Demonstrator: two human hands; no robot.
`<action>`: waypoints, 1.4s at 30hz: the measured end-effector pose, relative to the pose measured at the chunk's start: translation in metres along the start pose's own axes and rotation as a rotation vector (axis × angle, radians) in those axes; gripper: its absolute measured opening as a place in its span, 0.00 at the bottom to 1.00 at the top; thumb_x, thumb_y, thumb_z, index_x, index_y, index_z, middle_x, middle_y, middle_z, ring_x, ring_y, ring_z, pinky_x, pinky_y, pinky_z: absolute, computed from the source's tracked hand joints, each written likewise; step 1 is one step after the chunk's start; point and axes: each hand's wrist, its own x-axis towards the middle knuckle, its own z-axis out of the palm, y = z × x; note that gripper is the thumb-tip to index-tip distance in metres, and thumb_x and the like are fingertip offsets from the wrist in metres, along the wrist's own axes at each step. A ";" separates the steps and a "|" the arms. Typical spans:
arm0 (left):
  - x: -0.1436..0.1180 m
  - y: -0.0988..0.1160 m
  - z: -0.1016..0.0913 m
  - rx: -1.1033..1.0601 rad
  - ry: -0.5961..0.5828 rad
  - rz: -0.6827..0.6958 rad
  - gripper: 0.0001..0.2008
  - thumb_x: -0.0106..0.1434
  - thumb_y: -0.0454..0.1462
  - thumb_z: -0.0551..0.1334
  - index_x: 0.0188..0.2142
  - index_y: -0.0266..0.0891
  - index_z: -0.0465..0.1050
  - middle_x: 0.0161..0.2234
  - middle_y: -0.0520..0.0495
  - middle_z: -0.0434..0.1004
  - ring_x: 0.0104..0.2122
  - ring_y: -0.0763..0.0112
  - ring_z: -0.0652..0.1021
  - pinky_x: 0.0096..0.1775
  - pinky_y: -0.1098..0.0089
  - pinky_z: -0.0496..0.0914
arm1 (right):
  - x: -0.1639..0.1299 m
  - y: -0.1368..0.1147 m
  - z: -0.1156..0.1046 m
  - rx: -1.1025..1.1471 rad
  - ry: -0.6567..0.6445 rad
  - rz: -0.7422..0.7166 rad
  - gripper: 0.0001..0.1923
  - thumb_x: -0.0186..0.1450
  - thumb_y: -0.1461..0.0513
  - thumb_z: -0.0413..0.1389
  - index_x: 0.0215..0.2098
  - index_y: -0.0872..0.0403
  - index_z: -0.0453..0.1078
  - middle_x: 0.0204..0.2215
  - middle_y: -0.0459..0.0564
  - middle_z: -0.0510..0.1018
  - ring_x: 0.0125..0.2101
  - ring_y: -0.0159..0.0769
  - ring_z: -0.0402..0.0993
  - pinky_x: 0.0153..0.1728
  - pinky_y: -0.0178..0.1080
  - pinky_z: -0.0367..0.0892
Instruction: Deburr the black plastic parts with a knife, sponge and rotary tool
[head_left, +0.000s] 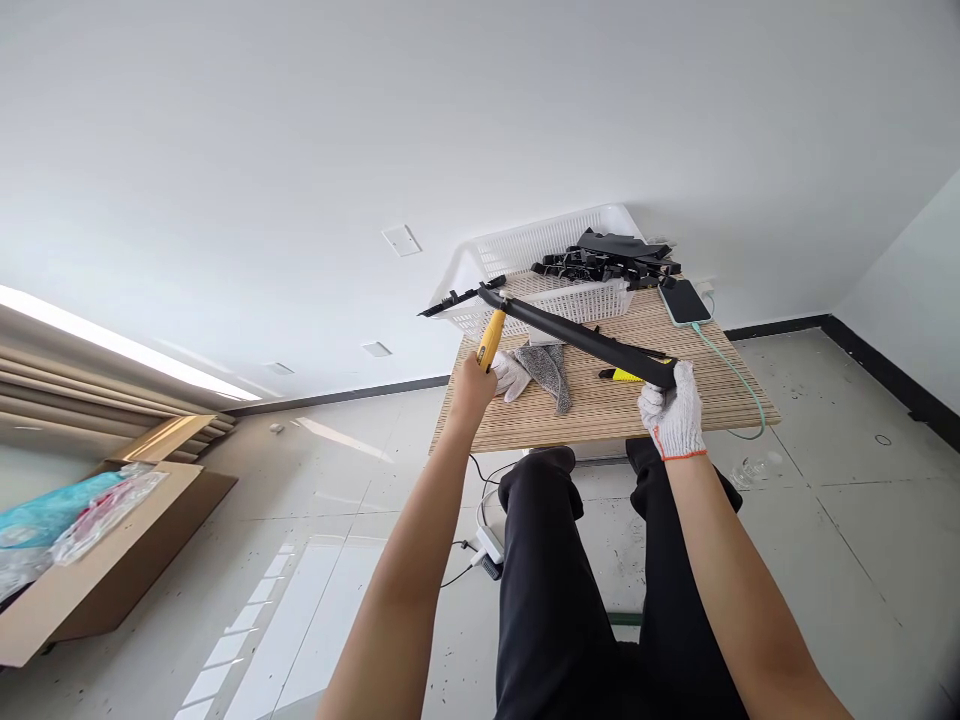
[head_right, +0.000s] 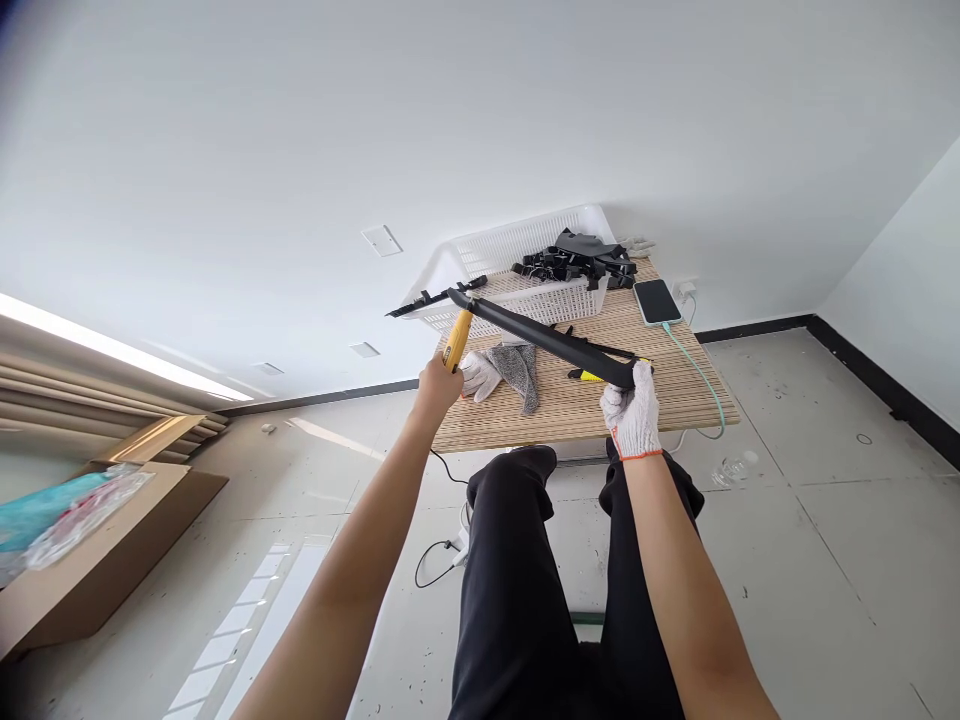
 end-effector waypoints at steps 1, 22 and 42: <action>-0.002 0.000 0.000 -0.003 -0.002 0.002 0.09 0.63 0.32 0.59 0.44 0.38 0.68 0.35 0.42 0.76 0.32 0.63 0.76 0.29 0.68 0.64 | 0.000 0.000 0.000 0.004 0.002 -0.007 0.22 0.62 0.44 0.64 0.31 0.52 0.67 0.18 0.37 0.62 0.13 0.21 0.54 0.09 0.25 0.54; -0.091 0.046 0.062 0.152 -0.297 0.275 0.13 0.65 0.31 0.57 0.49 0.41 0.67 0.38 0.39 0.81 0.41 0.53 0.82 0.38 0.64 0.69 | 0.004 0.001 0.002 0.040 0.034 -0.007 0.21 0.64 0.45 0.63 0.31 0.52 0.65 0.18 0.37 0.63 0.13 0.21 0.56 0.09 0.24 0.55; -0.124 0.075 0.062 0.221 -0.422 0.394 0.16 0.65 0.31 0.57 0.53 0.40 0.65 0.40 0.38 0.82 0.41 0.52 0.83 0.37 0.64 0.71 | 0.000 0.000 0.007 0.076 0.078 -0.008 0.18 0.64 0.47 0.62 0.34 0.53 0.72 0.18 0.38 0.65 0.13 0.20 0.57 0.09 0.24 0.54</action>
